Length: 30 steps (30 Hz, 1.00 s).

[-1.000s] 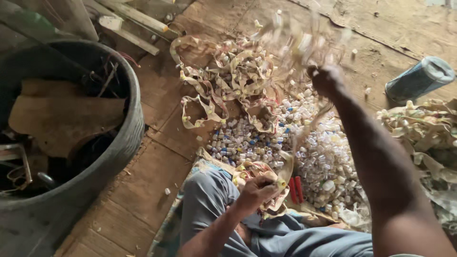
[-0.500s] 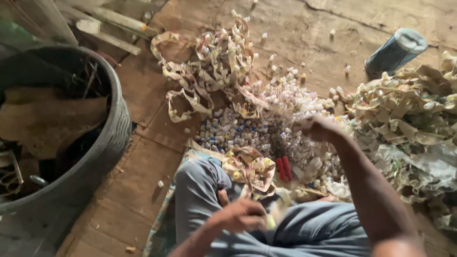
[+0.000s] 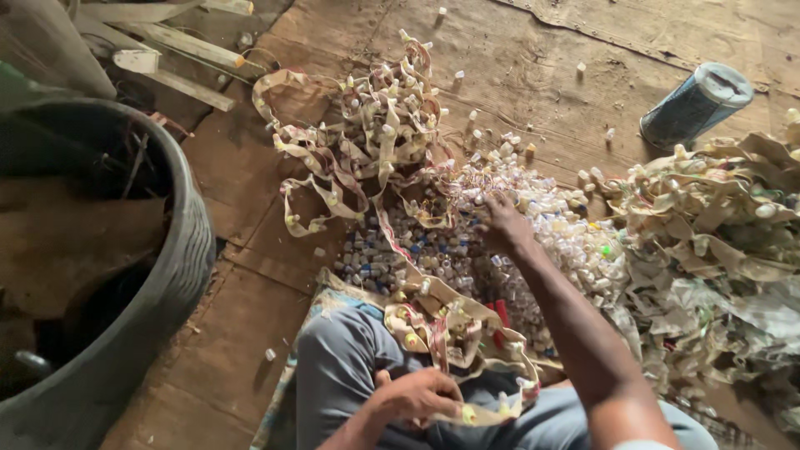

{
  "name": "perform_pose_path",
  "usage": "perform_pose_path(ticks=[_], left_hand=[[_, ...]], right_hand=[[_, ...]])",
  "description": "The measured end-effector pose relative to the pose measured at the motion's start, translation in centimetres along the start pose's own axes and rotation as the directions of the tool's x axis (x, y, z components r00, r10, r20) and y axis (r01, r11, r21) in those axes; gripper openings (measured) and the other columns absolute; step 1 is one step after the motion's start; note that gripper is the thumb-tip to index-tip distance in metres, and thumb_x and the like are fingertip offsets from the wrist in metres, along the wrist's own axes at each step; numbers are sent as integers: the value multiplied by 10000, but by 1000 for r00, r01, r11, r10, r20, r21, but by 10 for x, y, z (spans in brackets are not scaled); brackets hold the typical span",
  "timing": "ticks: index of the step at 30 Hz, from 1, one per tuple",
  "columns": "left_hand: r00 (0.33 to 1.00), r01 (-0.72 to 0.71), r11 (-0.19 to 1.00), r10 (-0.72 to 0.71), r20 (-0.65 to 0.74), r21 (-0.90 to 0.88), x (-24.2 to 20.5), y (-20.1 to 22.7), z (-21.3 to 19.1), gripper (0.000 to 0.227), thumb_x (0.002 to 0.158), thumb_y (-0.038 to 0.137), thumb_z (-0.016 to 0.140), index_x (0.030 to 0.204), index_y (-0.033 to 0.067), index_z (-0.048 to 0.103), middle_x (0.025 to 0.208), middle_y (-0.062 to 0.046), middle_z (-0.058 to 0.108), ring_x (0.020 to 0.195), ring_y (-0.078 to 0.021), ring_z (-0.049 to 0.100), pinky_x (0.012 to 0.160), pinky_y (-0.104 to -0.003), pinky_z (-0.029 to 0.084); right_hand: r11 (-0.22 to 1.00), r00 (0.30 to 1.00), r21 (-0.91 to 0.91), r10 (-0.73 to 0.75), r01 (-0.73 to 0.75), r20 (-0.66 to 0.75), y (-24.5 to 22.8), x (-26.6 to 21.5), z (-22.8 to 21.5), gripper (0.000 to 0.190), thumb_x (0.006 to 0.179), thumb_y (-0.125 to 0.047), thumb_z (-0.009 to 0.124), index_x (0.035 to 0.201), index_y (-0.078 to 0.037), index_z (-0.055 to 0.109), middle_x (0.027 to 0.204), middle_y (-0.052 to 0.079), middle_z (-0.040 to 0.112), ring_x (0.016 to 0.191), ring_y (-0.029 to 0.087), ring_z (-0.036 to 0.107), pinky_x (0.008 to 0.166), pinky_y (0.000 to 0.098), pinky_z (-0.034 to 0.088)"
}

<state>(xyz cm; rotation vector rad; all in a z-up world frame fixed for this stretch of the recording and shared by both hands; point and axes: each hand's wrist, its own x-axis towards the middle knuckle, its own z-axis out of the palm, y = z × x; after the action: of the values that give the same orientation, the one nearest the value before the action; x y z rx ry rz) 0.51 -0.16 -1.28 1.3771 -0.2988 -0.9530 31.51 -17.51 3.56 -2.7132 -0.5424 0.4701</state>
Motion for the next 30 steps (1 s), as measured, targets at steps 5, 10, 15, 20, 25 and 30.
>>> perform_pose_path(ticks=[5, 10, 15, 20, 25, 30], left_hand=[[995, 94, 995, -93, 44, -25, 6, 6, -4, 325, 958, 275, 714, 1100, -17, 714, 762, -34, 650, 588, -110, 581, 513, -266, 465], [997, -48, 994, 42, 67, 95, 10, 9, -11, 351, 946, 278, 693, 1120, -25, 723, 872, -86, 705, 785, -170, 652, 695, -305, 514], [994, -86, 992, 79, 73, 95, 8, 2, -11, 355, 961, 286, 673, 1110, -32, 723, 917, -110, 728, 855, -189, 679, 771, -321, 517], [997, -25, 993, 34, 73, -114, 11, -1, -12, 323, 977, 257, 727, 1120, -32, 722, 834, -72, 686, 671, -128, 595, 587, -278, 465], [996, -30, 949, 3, -85, -312, -2, 15, -13, 278, 958, 228, 731, 1122, 3, 730, 793, 8, 677, 588, -51, 587, 517, -221, 469], [984, -158, 933, 178, 32, -324, -7, 45, 6, 248, 1006, 207, 742, 1101, -22, 722, 729, 6, 632, 583, -53, 561, 507, -222, 429]], right_hand=[[924, 993, -381, -8, -37, -116, 62, 112, 21, 514, 947, -214, 560, 1435, -374, 576, 1157, 171, 666, 761, 282, 694, 585, 383, 569], [913, 813, -401, -177, -75, -555, 121, 190, -58, 232, 1061, -256, 588, 880, -185, 716, 663, 136, 636, 553, 315, 627, 493, 447, 489], [896, 473, -436, -423, 89, -773, 124, 193, -133, 236, 1044, -69, 553, 925, -146, 741, 807, 74, 703, 662, 222, 668, 570, 344, 557], [962, 824, -246, -236, 121, -515, 79, 155, -96, 172, 1044, -89, 571, 1089, -70, 736, 840, 149, 668, 598, 251, 618, 457, 356, 526], [985, 969, 36, 158, -167, 188, 33, 23, 2, 650, 875, -73, 719, 1470, -237, 516, 1265, 159, 680, 1033, 300, 687, 856, 415, 608], [990, 952, -118, -33, 71, 304, 18, -100, 74, 612, 795, -497, 804, 1274, -174, 603, 1090, 122, 692, 964, 309, 678, 789, 464, 574]])
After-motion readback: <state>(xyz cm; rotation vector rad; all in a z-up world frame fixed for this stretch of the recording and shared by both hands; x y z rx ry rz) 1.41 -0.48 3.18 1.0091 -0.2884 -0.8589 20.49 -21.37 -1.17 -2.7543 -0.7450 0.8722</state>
